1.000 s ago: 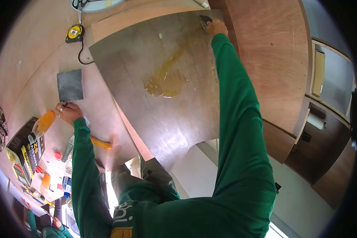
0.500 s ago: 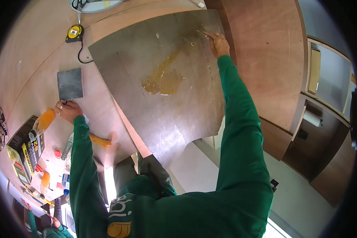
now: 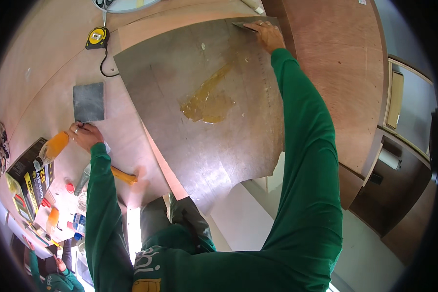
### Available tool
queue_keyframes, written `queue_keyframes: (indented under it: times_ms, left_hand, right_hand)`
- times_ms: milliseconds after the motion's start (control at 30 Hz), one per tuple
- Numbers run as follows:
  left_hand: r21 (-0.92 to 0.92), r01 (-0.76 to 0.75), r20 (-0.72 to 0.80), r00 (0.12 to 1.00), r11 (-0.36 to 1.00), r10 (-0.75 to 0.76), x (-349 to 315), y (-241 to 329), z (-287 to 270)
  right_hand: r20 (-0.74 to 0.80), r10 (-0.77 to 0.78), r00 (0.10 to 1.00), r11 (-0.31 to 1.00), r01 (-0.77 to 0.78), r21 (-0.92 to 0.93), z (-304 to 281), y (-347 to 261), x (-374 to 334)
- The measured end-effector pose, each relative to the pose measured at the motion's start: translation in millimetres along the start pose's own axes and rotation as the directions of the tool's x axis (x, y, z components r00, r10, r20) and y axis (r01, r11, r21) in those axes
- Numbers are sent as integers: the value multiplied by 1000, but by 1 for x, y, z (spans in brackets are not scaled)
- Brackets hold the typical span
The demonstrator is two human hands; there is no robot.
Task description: The person positions a piece of laminate onto a wooden board, then pours adhesive from a container onto another wooden board and spreads it using a scraper.
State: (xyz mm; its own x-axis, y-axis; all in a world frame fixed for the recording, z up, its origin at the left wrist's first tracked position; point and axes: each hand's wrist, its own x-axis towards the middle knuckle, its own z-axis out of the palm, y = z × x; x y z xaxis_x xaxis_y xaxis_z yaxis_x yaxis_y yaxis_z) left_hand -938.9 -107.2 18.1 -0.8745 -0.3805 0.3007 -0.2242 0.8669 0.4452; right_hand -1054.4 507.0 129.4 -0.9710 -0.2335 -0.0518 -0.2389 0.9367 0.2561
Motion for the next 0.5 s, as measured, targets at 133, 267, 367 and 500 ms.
queue_keyframes:
  times_ms: [133,267,367,500]
  left_hand:
    - [-8,-42,-36,998,999,41,0,-7,3]
    - [-23,12,-20,1000,1000,-12,-2,-5,2]
    - [-13,6,-17,1000,1000,-6,-1,-1,1]
    - [14,-45,-20,999,999,46,0,0,1]
  right_hand:
    - [97,8,995,1000,-9,11,-3,-4,-19]
    - [152,11,988,999,-18,39,-3,-3,-67]
    - [241,58,969,997,-70,38,-8,-7,-114]
    - [287,37,957,989,-77,127,-18,-22,-173]
